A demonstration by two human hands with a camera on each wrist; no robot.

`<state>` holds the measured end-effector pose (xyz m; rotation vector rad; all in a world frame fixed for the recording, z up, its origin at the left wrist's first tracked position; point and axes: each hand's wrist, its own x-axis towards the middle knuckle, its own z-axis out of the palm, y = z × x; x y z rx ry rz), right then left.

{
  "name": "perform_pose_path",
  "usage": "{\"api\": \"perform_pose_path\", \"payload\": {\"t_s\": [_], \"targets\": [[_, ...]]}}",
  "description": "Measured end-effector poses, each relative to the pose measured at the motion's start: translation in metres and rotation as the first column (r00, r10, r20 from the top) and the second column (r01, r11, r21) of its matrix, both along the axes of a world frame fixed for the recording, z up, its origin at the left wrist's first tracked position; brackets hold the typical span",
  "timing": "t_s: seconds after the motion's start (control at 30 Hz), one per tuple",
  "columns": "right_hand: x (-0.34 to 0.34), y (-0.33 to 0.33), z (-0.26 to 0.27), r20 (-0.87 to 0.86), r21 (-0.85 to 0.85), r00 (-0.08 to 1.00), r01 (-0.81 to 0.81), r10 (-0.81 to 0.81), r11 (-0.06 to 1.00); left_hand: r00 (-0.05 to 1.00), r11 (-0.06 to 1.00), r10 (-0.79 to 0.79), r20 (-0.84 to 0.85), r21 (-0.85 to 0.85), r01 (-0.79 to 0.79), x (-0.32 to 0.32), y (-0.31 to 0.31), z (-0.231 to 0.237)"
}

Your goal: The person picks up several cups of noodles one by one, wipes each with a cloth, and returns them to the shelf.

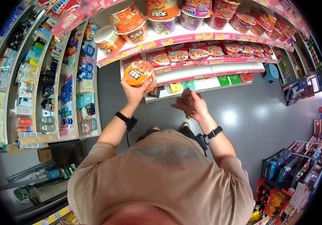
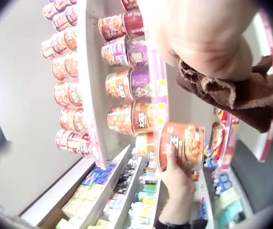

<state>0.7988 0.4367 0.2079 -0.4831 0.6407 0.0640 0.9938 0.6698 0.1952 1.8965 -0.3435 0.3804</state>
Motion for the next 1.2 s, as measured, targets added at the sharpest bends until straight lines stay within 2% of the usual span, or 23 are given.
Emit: {"api": "perform_pose_path", "payload": {"t_s": [0.03, 0.1, 0.13, 0.17, 0.2, 0.27, 0.33, 0.37, 0.43, 0.47, 0.53, 0.57, 0.63, 0.7, 0.77, 0.8, 0.9, 0.97, 1.03, 1.07, 1.1, 1.17, 1.2], "targets": [[-0.010, -0.005, -0.004, -0.038, -0.003, 0.998, 0.046, -0.046, 0.999, 0.999, 0.994, 0.041, 0.014, 0.104, -0.042, 0.019, 0.006, -0.004], [-0.047, -0.028, -0.005, 0.010, 0.030, 0.991, -0.131, 0.131, 0.991, 0.993, 0.943, 0.108, 0.045, 0.311, -0.116, 0.054, 0.016, -0.011], [-0.059, -0.031, -0.003, -0.015, 0.004, 0.994, -0.111, 0.111, 0.994, 0.993, 0.939, 0.118, -0.026, 0.327, -0.103, 0.068, 0.018, -0.008], [-0.068, -0.035, -0.011, -0.109, 0.057, 0.991, 0.080, -0.074, 0.995, 0.991, 0.929, 0.126, -0.037, 0.354, -0.105, 0.083, 0.020, -0.012], [-0.087, -0.042, -0.013, -0.072, -0.017, 0.997, 0.017, -0.018, 1.000, 0.990, 0.920, 0.131, -0.044, 0.378, -0.105, 0.100, 0.020, -0.018], [-0.113, -0.050, -0.019, -0.203, -0.012, 0.974, 0.098, -0.098, 0.995, 0.989, 0.902, 0.137, -0.062, 0.420, -0.099, 0.125, 0.017, -0.023], [-0.170, -0.082, -0.089, -0.009, -0.055, 0.969, 0.245, -0.245, 0.968, 0.992, 0.908, 0.123, -0.008, 0.405, -0.109, 0.146, 0.013, -0.037], [-0.165, -0.062, -0.053, -0.219, -0.246, 0.896, 0.332, -0.386, 0.911, 0.993, 0.912, 0.118, 0.027, 0.394, -0.119, 0.159, 0.011, -0.040], [-0.186, -0.059, -0.052, -0.187, -0.206, 0.898, 0.361, -0.399, 0.910, 0.994, 0.954, 0.106, 0.028, 0.278, -0.109, 0.170, 0.005, -0.037], [-0.195, -0.060, -0.059, -0.212, -0.162, 0.873, 0.412, -0.439, 0.897, 0.996, 0.958, 0.086, 0.017, 0.272, -0.088, 0.176, 0.006, -0.039], [-0.192, -0.041, -0.027, -0.285, -0.222, 0.837, 0.416, -0.467, 0.882, 0.999, 0.959, 0.043, 0.014, 0.279, -0.045, 0.181, 0.010, -0.047], [-0.191, -0.035, -0.017, -0.304, -0.254, 0.837, 0.389, -0.455, 0.885, 0.988, 0.960, 0.067, 0.137, 0.260, -0.101, 0.185, 0.010, -0.063], [-0.191, -0.032, -0.016, -0.295, -0.316, 0.814, 0.412, -0.501, 0.855, 0.999, 0.956, -0.039, 0.030, 0.293, 0.029, 0.182, 0.025, -0.092], [-0.189, -0.036, -0.013, -0.298, -0.354, 0.792, 0.426, -0.532, 0.833, 0.999, 0.933, -0.033, -0.022, 0.357, 0.039, 0.173, 0.030, -0.101], [-0.184, -0.033, -0.008, -0.315, -0.353, 0.762, 0.460, -0.566, 0.815, 0.998, 0.912, -0.037, -0.044, 0.406, 0.051, 0.173, 0.029, -0.091], [-0.211, -0.058, -0.059, -0.225, -0.301, 0.823, 0.451, -0.522, 0.841, 0.998, 0.902, -0.044, -0.050, 0.427, 0.062, 0.171, 0.027, -0.084], [-0.170, -0.038, -0.012, -0.283, -0.258, 0.825, 0.426, -0.489, 0.867, 0.998, 0.835, -0.012, -0.067, 0.549, 0.047, 0.167, 0.037, -0.077], [-0.166, -0.050, -0.031, -0.210, -0.259, 0.865, 0.399, -0.455, 0.879, 0.994, 0.757, 0.070, -0.086, 0.653, 0.003, 0.157, 0.044, -0.059], [-0.161, -0.063, -0.037, -0.145, -0.243, 0.913, 0.342, -0.382, 0.908, 0.964, 0.688, 0.037, -0.262, 0.706, 0.166, 0.142, 0.063, -0.022], [-0.158, -0.070, -0.045, -0.160, -0.260, 0.892, 0.375, -0.423, 0.890, 0.936, 0.624, -0.065, -0.345, 0.719, 0.308, 0.140, 0.075, 0.005], [-0.158, -0.079, -0.057, -0.145, -0.285, 0.881, 0.398, -0.450, 0.872, 0.893, 0.661, 0.053, -0.447, 0.686, 0.304, 0.125, 0.084, 0.047], [-0.137, -0.075, -0.041, -0.175, -0.329, 0.828, 0.461, -0.533, 0.824, 0.906, 0.777, -0.017, -0.423, 0.565, 0.279, 0.139, 0.134, 0.068], [-0.132, -0.072, -0.023, -0.147, -0.278, 0.899, 0.362, -0.412, 0.890, 0.926, 0.779, 0.053, -0.374, 0.595, 0.196, 0.138, 0.146, 0.103]]}}
